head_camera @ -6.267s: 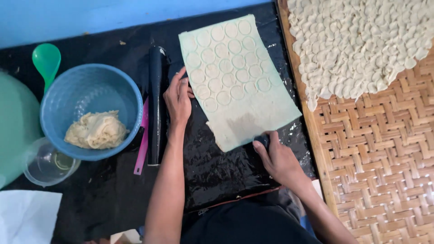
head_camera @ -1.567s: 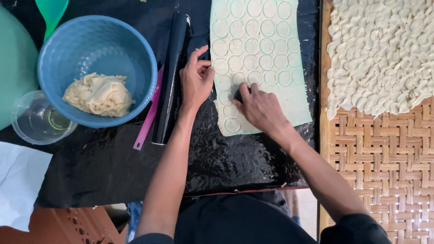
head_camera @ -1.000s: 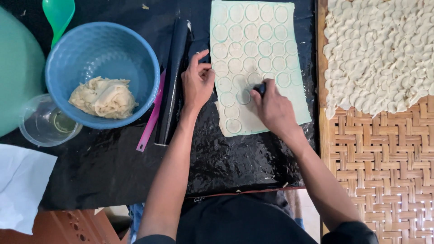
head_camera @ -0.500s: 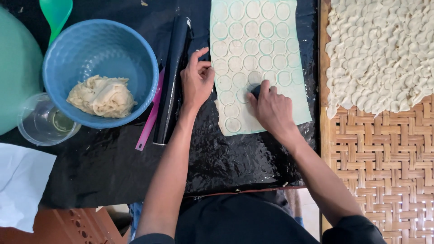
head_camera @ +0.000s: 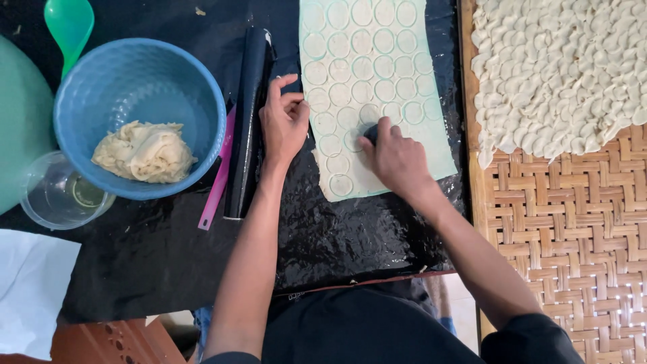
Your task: Rolling out dough and using a circular cutter to make pastry discs on a production floor.
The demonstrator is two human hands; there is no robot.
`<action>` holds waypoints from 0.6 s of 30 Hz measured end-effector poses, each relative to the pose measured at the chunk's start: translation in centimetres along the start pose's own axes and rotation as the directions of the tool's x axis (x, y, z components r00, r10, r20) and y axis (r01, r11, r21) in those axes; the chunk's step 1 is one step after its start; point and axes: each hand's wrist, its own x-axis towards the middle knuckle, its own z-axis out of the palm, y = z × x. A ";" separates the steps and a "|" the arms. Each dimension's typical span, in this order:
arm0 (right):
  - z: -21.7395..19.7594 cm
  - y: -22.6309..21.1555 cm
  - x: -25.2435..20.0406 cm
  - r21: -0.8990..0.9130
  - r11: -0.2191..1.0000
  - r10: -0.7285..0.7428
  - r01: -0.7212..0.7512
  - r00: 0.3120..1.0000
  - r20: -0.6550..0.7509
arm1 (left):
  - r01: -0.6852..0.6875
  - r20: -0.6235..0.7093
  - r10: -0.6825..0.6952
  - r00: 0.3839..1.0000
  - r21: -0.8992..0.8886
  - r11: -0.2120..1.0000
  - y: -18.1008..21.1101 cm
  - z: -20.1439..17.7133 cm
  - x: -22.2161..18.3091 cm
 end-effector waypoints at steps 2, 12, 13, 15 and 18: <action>-2.1 0.4 -0.5 0.089 0.995 0.050 -0.052 0.999 0.018 | 0.003 -0.012 -0.003 1.000 -0.020 1.000 -0.4 0.0 -0.1; -4.0 2.2 -2.4 0.068 0.998 0.014 -0.012 1.000 -0.027 | 0.037 -0.113 -0.068 0.991 -0.264 0.964 -1.3 0.4 -0.2; -4.0 2.2 -2.1 0.068 0.998 0.013 -0.011 1.000 -0.027 | 0.036 -0.114 -0.068 0.991 -0.263 0.964 -1.2 0.4 -0.2; -3.8 2.1 -1.5 0.021 0.999 -0.040 0.040 0.999 -0.012 | 0.070 -0.101 -0.099 0.990 -0.259 0.963 -0.9 0.2 -0.1; -3.2 2.1 -0.7 -0.032 0.996 -0.085 0.085 0.996 -0.021 | 0.089 -0.089 -0.113 0.990 -0.244 0.966 -1.1 0.2 -0.2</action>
